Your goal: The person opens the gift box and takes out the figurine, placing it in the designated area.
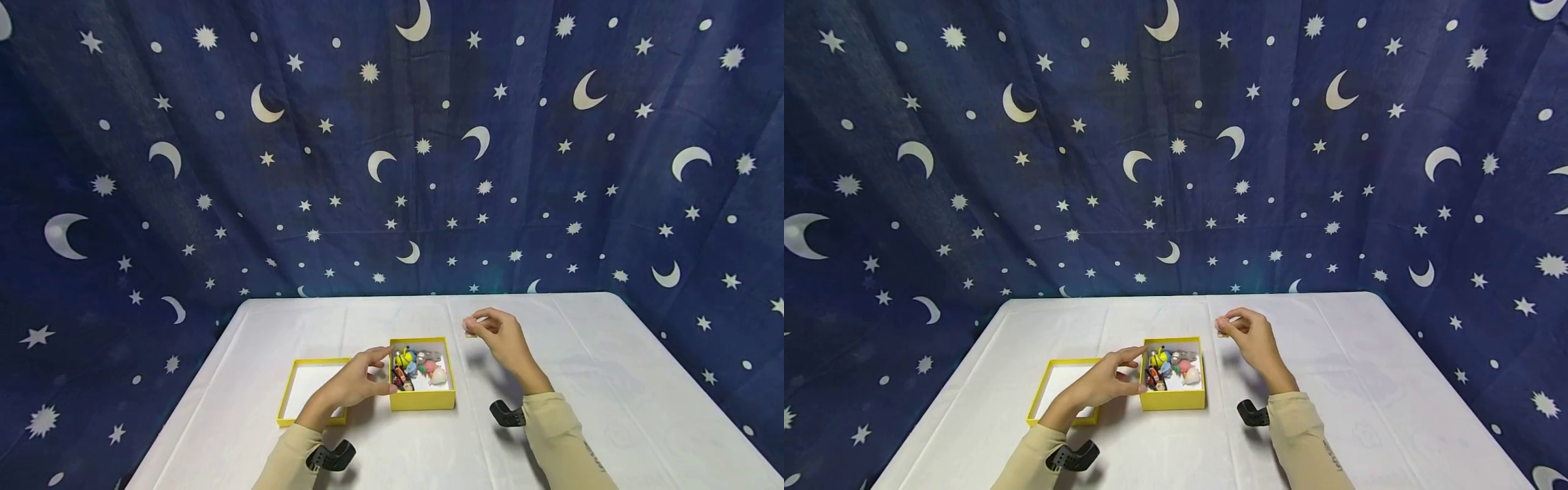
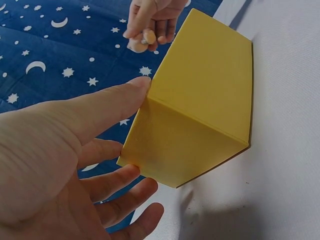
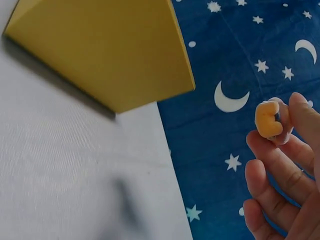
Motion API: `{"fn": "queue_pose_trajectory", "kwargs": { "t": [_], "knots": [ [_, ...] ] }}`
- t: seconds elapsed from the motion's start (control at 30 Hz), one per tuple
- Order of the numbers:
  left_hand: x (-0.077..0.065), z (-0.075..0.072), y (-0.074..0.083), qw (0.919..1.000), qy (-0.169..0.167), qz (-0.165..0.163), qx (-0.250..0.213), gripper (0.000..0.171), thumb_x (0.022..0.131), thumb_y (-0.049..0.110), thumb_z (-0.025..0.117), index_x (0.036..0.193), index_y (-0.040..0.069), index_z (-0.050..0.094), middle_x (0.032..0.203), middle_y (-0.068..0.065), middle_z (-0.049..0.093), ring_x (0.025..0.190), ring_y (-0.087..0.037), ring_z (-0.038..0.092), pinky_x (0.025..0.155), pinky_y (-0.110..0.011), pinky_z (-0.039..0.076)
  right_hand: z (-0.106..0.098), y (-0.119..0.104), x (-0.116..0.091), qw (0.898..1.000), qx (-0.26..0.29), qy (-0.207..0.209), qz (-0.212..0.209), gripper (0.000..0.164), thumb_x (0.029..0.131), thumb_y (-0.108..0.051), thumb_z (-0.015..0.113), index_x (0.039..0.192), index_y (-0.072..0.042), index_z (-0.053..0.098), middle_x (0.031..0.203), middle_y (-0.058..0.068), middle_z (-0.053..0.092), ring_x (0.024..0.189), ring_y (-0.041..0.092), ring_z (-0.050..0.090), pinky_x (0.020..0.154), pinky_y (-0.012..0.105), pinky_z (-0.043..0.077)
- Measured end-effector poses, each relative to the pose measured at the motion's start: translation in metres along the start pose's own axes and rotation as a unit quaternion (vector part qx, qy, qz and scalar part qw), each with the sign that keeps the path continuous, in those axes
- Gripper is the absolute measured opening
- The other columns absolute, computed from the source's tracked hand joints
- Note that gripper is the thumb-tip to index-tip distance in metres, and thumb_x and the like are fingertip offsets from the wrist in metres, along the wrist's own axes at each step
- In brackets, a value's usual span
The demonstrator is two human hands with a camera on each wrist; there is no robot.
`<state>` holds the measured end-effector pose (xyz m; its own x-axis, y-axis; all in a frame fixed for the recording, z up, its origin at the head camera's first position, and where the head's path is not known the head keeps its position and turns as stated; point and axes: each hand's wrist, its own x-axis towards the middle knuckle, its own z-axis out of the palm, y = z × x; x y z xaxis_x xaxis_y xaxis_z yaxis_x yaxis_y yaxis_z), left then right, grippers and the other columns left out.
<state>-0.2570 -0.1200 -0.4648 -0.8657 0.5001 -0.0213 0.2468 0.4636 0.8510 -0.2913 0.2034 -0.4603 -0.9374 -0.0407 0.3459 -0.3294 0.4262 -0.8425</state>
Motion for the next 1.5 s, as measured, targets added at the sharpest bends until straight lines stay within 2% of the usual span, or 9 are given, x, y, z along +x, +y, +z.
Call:
{"fn": "queue_pose_trajectory", "kwargs": {
  "t": [0.13,0.27,0.43,0.7,0.93,1.07,1.27,1.5],
  "knots": [
    [0.000,0.000,0.000,1.0000,0.000,0.000,0.000,0.075,0.088,0.016,0.079,0.153,0.005,0.042,0.160,-0.020,0.038,0.136,-0.041,0.048,0.106,-0.056,0.047,-0.002,0.007,-0.001,1.000,-0.021,0.005,0.013,0.022,0.094,-0.024,0.073,0.100,-0.004,0.071,0.083,0.011,0.079,0.073,0.007,0.073,0.073,0.021,0.050],
    [0.000,0.000,0.000,1.0000,-0.001,-0.002,0.001,0.076,0.088,0.016,0.079,0.154,0.005,0.042,0.160,-0.021,0.037,0.136,-0.040,0.048,0.106,-0.056,0.047,-0.003,0.012,-0.003,0.999,-0.043,-0.003,0.028,0.022,0.093,-0.027,0.074,0.099,-0.006,0.071,0.082,0.007,0.079,0.077,0.007,0.074,0.078,0.023,0.049],
    [0.000,0.000,0.000,1.0000,0.001,-0.003,0.002,0.076,0.088,0.016,0.079,0.154,0.005,0.042,0.160,-0.020,0.038,0.136,-0.041,0.048,0.106,-0.056,0.048,-0.004,0.019,-0.003,0.997,-0.069,-0.019,0.041,0.023,0.094,-0.028,0.073,0.098,-0.005,0.071,0.082,0.006,0.080,0.080,0.015,0.076,0.080,0.027,0.051],
    [0.000,0.000,0.000,1.0000,0.001,0.000,0.001,0.076,0.087,0.015,0.079,0.153,0.006,0.043,0.159,-0.019,0.040,0.136,-0.041,0.048,0.106,-0.056,0.048,-0.001,0.029,-0.003,0.991,-0.098,-0.059,0.075,0.025,0.093,-0.027,0.074,0.097,-0.003,0.067,0.079,0.008,0.078,0.077,0.015,0.068,0.073,0.030,0.046],
    [0.000,-0.001,-0.001,1.0000,0.001,0.004,0.001,0.076,0.087,0.015,0.079,0.153,0.006,0.043,0.160,-0.019,0.039,0.136,-0.042,0.048,0.106,-0.056,0.048,0.004,0.035,-0.005,0.978,-0.176,-0.069,0.092,0.023,0.090,-0.031,0.077,0.093,-0.010,0.069,0.078,0.000,0.077,0.073,0.009,0.064,0.069,0.031,0.047],
    [0.000,0.000,-0.001,1.0000,0.000,0.002,0.000,0.075,0.087,0.015,0.079,0.153,0.005,0.043,0.160,-0.020,0.039,0.137,-0.042,0.048,0.106,-0.056,0.048,0.007,0.038,-0.007,0.972,-0.204,-0.068,0.096,0.023,0.089,-0.030,0.078,0.091,-0.009,0.069,0.072,-0.002,0.073,0.068,0.011,0.061,0.065,0.032,0.047],
    [0.000,0.000,-0.001,1.0000,0.000,-0.003,-0.003,0.076,0.088,0.016,0.079,0.153,0.004,0.042,0.160,-0.020,0.038,0.137,-0.042,0.047,0.106,-0.056,0.047,0.010,0.037,-0.009,0.965,-0.239,-0.058,0.088,0.023,0.086,-0.031,0.080,0.083,-0.011,0.068,0.069,-0.002,0.067,0.064,0.013,0.055,0.060,0.030,0.041],
    [-0.001,0.000,-0.001,1.0000,0.002,0.002,-0.003,0.077,0.087,0.016,0.079,0.153,0.005,0.043,0.159,-0.019,0.039,0.136,-0.041,0.048,0.106,-0.055,0.048,0.010,0.036,-0.009,0.957,-0.274,-0.045,0.088,0.029,0.084,-0.035,0.081,0.073,-0.014,0.065,0.077,0.000,0.070,0.068,0.016,0.056,0.060,0.031,0.041]
  ]
}}
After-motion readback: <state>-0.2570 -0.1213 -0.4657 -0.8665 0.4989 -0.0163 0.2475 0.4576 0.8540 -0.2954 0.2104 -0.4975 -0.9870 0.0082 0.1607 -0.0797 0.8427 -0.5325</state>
